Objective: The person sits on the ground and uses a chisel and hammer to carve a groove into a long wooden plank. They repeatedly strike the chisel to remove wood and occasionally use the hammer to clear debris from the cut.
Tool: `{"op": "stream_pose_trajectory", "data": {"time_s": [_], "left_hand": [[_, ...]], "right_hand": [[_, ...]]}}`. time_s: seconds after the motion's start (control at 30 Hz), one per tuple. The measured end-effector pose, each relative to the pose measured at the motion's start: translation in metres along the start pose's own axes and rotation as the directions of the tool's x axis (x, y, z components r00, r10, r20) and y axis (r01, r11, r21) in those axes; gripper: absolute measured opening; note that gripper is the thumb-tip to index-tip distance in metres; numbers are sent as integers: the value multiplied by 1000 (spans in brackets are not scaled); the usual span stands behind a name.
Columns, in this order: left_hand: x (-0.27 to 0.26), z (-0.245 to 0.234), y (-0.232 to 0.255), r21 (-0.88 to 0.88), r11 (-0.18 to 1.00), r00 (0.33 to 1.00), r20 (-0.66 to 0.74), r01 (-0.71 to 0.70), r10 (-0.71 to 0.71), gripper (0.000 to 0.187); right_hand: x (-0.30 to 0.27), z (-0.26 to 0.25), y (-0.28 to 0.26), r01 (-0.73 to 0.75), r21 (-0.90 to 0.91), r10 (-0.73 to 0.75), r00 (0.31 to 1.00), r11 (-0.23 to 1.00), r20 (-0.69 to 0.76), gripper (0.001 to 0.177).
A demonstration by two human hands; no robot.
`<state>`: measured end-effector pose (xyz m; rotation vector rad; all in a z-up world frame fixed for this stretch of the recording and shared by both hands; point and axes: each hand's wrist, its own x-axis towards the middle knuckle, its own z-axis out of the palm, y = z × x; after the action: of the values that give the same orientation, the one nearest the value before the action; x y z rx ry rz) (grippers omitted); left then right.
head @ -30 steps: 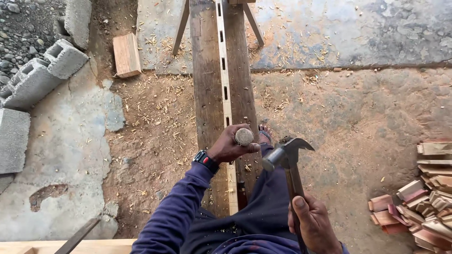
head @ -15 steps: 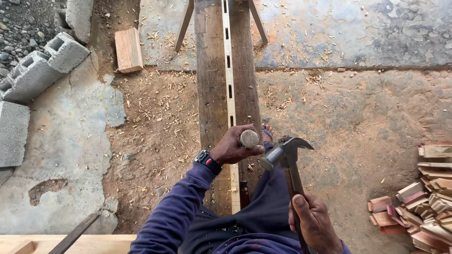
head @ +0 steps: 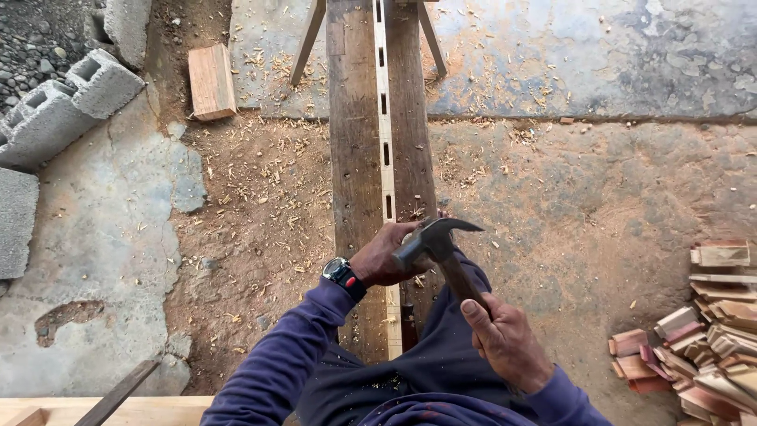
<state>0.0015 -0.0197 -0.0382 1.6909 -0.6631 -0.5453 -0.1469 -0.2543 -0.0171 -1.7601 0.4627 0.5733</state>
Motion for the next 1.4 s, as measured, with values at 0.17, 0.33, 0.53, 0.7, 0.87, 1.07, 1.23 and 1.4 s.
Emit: {"op": "stream_pose_trajectory", "data": {"time_s": [0.17,0.33,0.53,0.7,0.87,1.07,1.23,1.4], "left_hand": [[-2,-2,-5,58,997,999,-2,-52,52,40],[-1,-9,-2,-119,989,996,-2,-88,89,47],[-18,-5,-58,64,997,999,16,-53,52,34],[-17,-14,-29,-71,990,993,-31,-118,116,54],[-14,-13,-51,-49,987,988,5,-152,152,33],[16,-7,-55,-150,989,987,-155,14,-37,19],[5,7,-21,-40,995,994,-69,-87,84,18],[3,1,0,-10,997,997,26,80,-79,30]], "right_hand": [[-9,0,12,215,143,-216,976,966,-5,48],[-1,6,-25,9,-180,-8,1000,984,6,43],[-6,10,-8,349,36,-349,937,936,-2,52],[-1,8,-20,111,-291,-111,994,950,16,51],[-20,6,-12,265,0,-265,963,964,40,53],[-18,6,-5,215,154,-224,974,964,41,50],[-19,2,15,182,161,-188,982,970,22,56],[-16,-1,-1,156,154,-161,987,976,16,56]]}}
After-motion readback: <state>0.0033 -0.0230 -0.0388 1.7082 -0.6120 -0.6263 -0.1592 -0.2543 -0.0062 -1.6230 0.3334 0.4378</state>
